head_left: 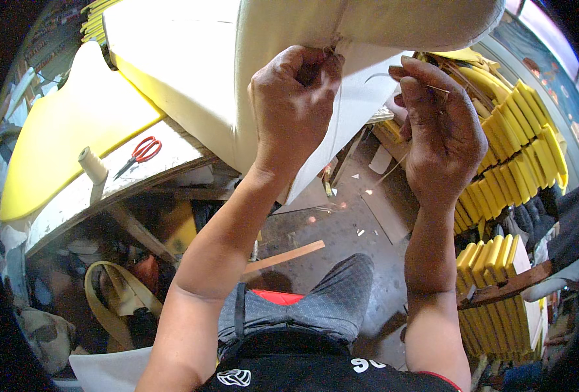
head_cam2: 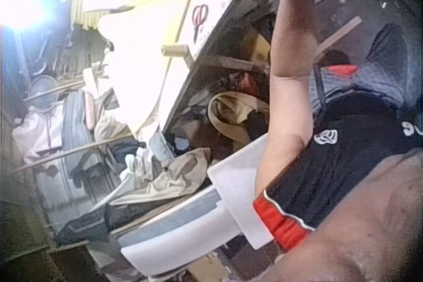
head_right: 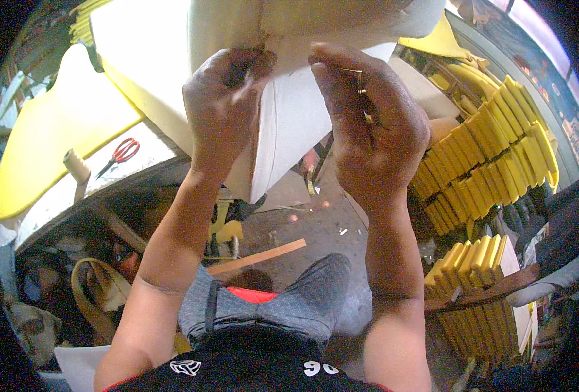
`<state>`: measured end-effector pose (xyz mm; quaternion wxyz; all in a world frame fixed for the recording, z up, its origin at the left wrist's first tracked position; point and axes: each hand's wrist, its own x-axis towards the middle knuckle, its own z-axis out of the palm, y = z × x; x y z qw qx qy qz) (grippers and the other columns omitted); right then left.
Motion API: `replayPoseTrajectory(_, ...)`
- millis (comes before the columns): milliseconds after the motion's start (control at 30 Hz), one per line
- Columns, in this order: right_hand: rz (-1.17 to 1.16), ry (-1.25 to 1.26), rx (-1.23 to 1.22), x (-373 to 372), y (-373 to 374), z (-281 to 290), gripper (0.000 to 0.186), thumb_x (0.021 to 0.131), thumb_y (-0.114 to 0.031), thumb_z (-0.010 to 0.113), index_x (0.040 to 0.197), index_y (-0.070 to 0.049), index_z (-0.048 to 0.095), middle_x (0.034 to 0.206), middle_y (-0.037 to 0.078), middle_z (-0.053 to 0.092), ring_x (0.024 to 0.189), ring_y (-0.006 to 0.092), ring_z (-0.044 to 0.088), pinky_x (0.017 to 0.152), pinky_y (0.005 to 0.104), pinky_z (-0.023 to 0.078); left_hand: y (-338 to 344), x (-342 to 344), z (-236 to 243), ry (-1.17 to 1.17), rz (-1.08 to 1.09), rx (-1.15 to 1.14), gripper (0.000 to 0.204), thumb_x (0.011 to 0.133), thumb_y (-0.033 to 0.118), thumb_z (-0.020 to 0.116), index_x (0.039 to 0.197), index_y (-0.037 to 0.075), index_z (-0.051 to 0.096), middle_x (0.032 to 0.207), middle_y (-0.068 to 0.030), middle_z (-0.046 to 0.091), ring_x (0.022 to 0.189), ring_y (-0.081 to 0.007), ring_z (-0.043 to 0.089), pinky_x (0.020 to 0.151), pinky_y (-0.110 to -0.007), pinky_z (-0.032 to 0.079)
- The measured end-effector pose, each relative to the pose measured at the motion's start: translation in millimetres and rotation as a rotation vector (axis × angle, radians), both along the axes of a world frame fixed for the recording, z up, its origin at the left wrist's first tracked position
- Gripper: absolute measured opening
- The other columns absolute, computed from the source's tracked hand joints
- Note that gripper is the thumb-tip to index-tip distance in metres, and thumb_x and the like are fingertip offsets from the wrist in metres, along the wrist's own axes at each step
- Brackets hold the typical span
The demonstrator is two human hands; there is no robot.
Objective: The person prepares a needle and thread, then moves a red stool and a foam cushion to position a white upholstered armchair. They proceed to hand-sew a seam on the chair's armrest using a needle and thread.
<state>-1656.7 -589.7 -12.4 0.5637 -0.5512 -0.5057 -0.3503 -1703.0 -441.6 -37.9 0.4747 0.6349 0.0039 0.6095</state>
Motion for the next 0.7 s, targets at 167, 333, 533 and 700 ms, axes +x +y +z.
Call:
replayPoseTrajectory(167, -0.051, -0.1, 0.0, 2, 10, 9, 0.014, 0.089, -0.003, 0.071, 0.102, -0.004, 0.074, 0.088, 0.007, 0.073, 0.077, 0.0134, 0.067, 0.071, 0.0261, 0.053, 9, 4, -3, 0.0, -0.171, -0.042, 0.014, 0.089, 0.011, 0.07, 0.089, -0.004, 0.073, 0.073, -0.0068, 0.071, 0.066, -0.0051, 0.061, 0.061, -0.023, 0.05)
replayPoseTrajectory(333, -0.109, -0.24, 0.001, 18, 25, 2, 0.015, 0.095, -0.005, 0.066, 0.108, 0.001, 0.07, 0.103, 0.009, 0.074, 0.092, 0.0153, 0.07, 0.08, 0.0253, 0.055, 14, -1, -3, 0.035, -0.149, 0.033, 0.015, 0.089, 0.011, 0.07, 0.093, -0.004, 0.073, 0.076, -0.0084, 0.073, 0.068, -0.0059, 0.063, 0.063, -0.024, 0.051)
replayPoseTrajectory(533, -0.059, -0.131, 0.118, 21, 39, -7, 0.012, 0.087, -0.006, 0.073, 0.099, -0.006, 0.075, 0.09, 0.009, 0.076, 0.082, 0.0168, 0.072, 0.075, 0.0279, 0.054, 18, 2, -6, 0.025, -0.132, 0.076, 0.015, 0.089, 0.01, 0.067, 0.095, -0.003, 0.073, 0.077, -0.0093, 0.073, 0.069, -0.0069, 0.064, 0.065, -0.024, 0.052)
replayPoseTrajectory(700, -0.092, -0.192, 0.115, 30, 47, -12, 0.011, 0.087, -0.005, 0.073, 0.098, -0.005, 0.075, 0.092, 0.011, 0.075, 0.082, 0.0192, 0.073, 0.075, 0.0294, 0.055, 19, -4, -4, 0.024, -0.067, 0.156, 0.016, 0.088, 0.011, 0.067, 0.095, -0.003, 0.072, 0.075, -0.0088, 0.072, 0.068, -0.007, 0.064, 0.065, -0.025, 0.052)
